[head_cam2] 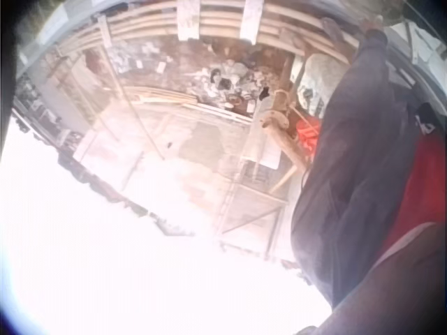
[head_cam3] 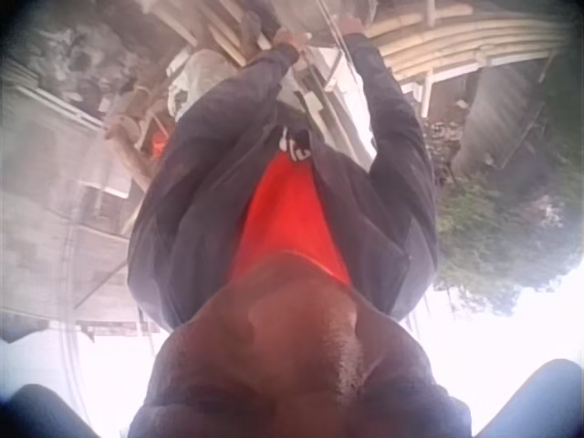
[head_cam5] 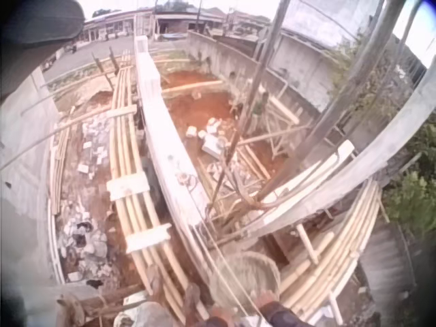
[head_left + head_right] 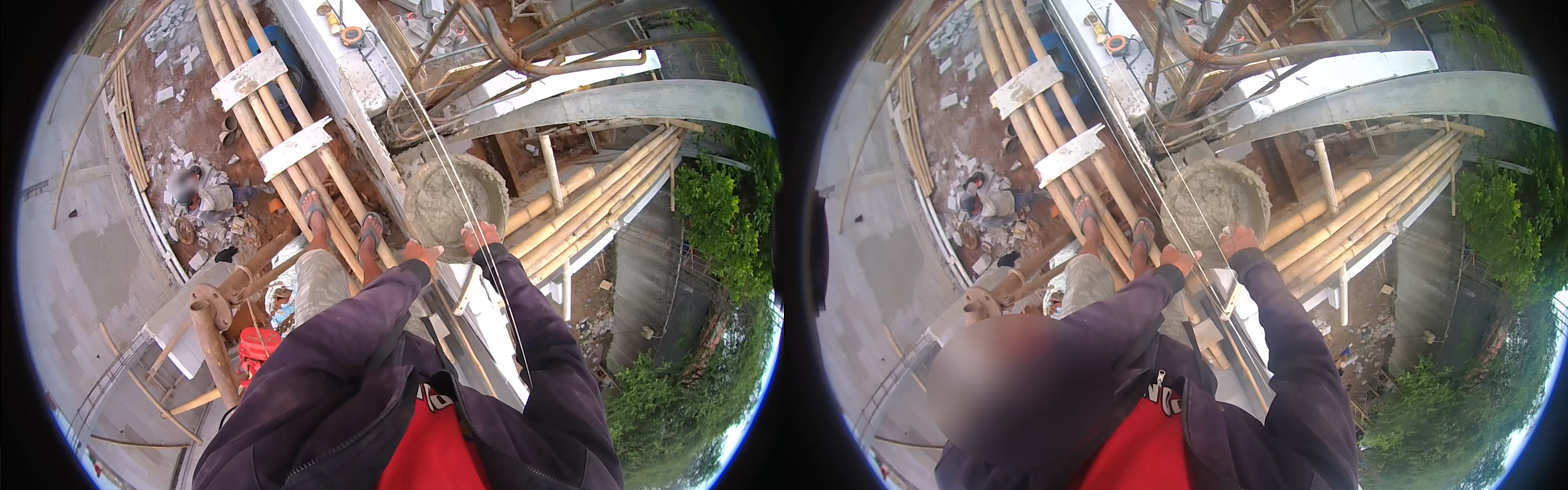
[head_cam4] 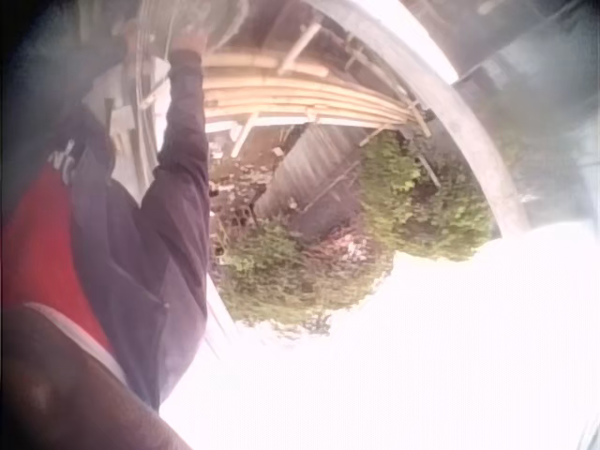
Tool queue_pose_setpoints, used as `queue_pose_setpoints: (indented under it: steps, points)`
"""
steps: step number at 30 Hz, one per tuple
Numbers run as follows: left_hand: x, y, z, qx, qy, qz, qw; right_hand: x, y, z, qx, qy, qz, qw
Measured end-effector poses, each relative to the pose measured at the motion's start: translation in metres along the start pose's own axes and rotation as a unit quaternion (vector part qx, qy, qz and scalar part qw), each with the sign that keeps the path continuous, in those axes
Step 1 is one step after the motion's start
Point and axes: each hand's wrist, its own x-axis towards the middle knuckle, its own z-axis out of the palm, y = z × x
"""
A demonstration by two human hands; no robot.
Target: The person stands on bamboo scaffolding and uses a trowel to scoop cement from a pan, then applies it to a concrete wall. The person repeatedly scoops and spreads cement along the wall surface.
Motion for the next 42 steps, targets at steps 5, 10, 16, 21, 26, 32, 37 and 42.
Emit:
queue_pose_setpoints:
  steps: [5, 10, 16, 21, 26, 32, 37, 42]
  points:
    - [0.035, -0.038, 0.016, -0.041, -0.044, -0.019, 0.998, -0.019, 0.016, -0.011, 0.183, -0.005, -0.012, 0.983]
    - [0.043, -0.041, 0.014, 0.009, -0.058, -0.05, 0.997, -0.056, 0.023, -0.037, 0.287, 0.027, -0.012, 0.958]
    - [0.027, -0.022, 0.005, 0.011, -0.099, -0.081, 0.992, -0.082, -0.01, -0.143, 0.395, -0.036, 0.066, 0.916]
    - [0.065, -0.07, 0.037, -0.007, -0.025, -0.057, 0.998, -0.03, -0.046, -0.231, 0.377, -0.158, 0.091, 0.908]
    - [0.033, -0.036, 0.021, -0.042, -0.065, -0.061, 0.995, 0.099, -0.023, -0.215, 0.503, -0.276, 0.187, 0.798]
    - [0.037, -0.038, 0.02, -0.012, -0.03, -0.053, 0.998, 0.09, -0.047, -0.236, 0.502, -0.255, 0.187, 0.805]
    - [0.017, -0.024, 0.015, -0.029, 0.021, -0.027, 0.999, 0.001, -0.039, -0.236, 0.271, -0.239, 0.077, 0.929]
    - [0.019, -0.009, 0.005, -0.082, 0.12, 0.084, 0.986, -0.043, -0.049, -0.183, -0.148, -0.155, 0.059, 0.975]
